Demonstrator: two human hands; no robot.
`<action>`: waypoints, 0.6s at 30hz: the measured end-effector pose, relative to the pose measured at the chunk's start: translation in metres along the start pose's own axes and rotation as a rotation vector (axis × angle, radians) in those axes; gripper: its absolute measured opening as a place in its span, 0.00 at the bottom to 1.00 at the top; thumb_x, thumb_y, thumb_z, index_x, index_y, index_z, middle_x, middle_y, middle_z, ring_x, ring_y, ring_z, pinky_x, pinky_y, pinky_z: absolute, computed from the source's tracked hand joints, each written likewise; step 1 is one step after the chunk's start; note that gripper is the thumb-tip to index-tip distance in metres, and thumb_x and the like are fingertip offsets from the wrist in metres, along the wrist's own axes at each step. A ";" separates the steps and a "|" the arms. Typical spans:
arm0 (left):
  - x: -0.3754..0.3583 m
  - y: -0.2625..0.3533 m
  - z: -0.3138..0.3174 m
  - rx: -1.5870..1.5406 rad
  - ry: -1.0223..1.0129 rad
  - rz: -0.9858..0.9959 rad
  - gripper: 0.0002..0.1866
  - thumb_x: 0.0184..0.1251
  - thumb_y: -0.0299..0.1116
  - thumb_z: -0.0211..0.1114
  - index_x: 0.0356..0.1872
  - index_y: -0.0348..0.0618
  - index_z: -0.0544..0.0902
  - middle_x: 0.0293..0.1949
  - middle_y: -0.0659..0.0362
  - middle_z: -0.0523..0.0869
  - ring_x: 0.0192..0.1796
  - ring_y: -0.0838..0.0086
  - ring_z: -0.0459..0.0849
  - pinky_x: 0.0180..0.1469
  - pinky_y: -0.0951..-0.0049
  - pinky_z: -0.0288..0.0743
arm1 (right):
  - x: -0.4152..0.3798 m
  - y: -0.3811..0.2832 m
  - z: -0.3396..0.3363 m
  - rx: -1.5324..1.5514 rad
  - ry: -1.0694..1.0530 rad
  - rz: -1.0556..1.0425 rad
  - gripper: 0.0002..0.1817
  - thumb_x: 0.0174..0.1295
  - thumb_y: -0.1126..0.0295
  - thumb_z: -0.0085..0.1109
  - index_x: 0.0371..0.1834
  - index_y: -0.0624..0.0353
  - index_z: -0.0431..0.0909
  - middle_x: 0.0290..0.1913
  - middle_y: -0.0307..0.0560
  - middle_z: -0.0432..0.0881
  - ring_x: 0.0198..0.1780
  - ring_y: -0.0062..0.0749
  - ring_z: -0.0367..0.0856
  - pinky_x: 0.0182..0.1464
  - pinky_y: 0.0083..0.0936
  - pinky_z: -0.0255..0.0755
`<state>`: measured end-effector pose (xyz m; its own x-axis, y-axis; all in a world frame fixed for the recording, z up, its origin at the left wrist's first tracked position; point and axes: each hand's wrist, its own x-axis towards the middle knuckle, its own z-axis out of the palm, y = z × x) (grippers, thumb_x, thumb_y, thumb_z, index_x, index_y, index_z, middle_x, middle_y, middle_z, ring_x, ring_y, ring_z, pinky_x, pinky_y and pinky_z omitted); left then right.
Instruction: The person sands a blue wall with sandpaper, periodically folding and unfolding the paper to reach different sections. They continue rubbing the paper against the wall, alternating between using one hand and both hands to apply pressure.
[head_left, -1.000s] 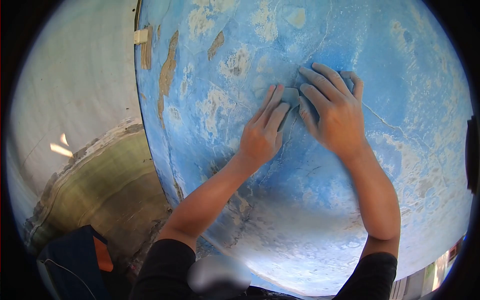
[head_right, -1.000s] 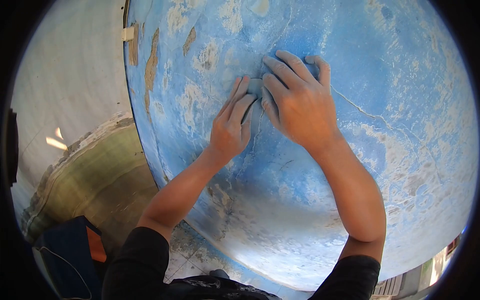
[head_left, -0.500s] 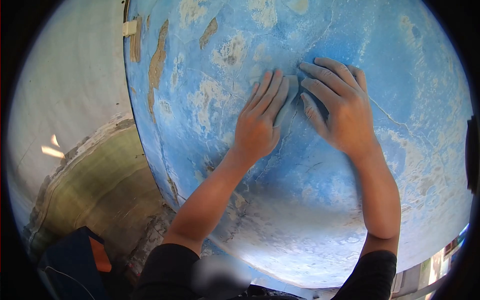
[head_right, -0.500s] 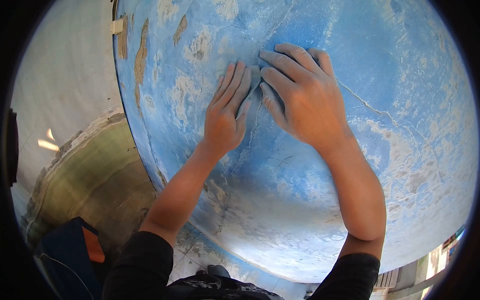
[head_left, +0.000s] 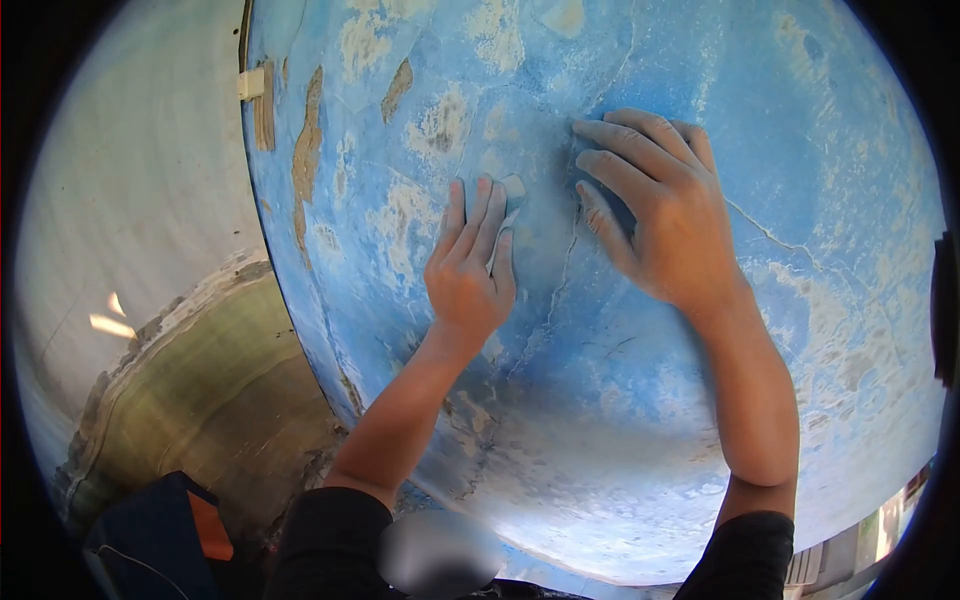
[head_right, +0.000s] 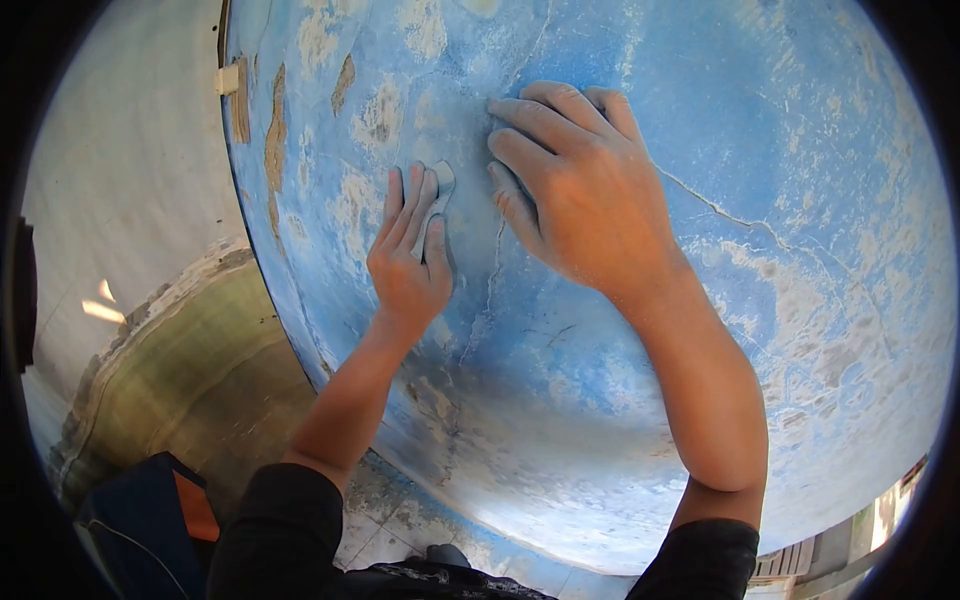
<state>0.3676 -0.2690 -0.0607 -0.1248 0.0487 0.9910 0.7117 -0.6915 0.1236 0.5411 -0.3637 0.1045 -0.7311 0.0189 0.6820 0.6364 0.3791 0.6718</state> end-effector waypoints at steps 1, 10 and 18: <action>0.001 0.012 0.003 -0.001 -0.007 0.005 0.23 0.86 0.31 0.53 0.71 0.29 0.82 0.74 0.40 0.81 0.79 0.37 0.73 0.72 0.50 0.79 | 0.001 -0.001 0.001 0.013 0.013 0.002 0.14 0.58 0.68 0.76 0.46 0.59 0.90 0.60 0.44 0.90 0.65 0.39 0.82 0.64 0.40 0.73; 0.008 -0.016 -0.005 0.022 0.025 -0.065 0.22 0.82 0.26 0.57 0.71 0.30 0.82 0.73 0.39 0.81 0.81 0.40 0.72 0.72 0.50 0.78 | -0.002 0.001 0.000 0.032 0.012 0.007 0.14 0.57 0.69 0.77 0.46 0.59 0.90 0.59 0.44 0.90 0.65 0.39 0.82 0.65 0.40 0.72; -0.004 0.037 -0.001 -0.175 -0.056 -0.033 0.21 0.80 0.24 0.60 0.70 0.29 0.83 0.70 0.38 0.84 0.78 0.40 0.75 0.73 0.51 0.78 | -0.009 -0.006 0.004 0.061 -0.015 -0.017 0.13 0.59 0.70 0.75 0.46 0.59 0.90 0.59 0.45 0.90 0.65 0.40 0.83 0.65 0.39 0.72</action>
<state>0.3941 -0.2958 -0.0601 -0.1037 0.1103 0.9885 0.5764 -0.8032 0.1502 0.5431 -0.3625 0.0930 -0.7454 0.0254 0.6661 0.6081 0.4354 0.6638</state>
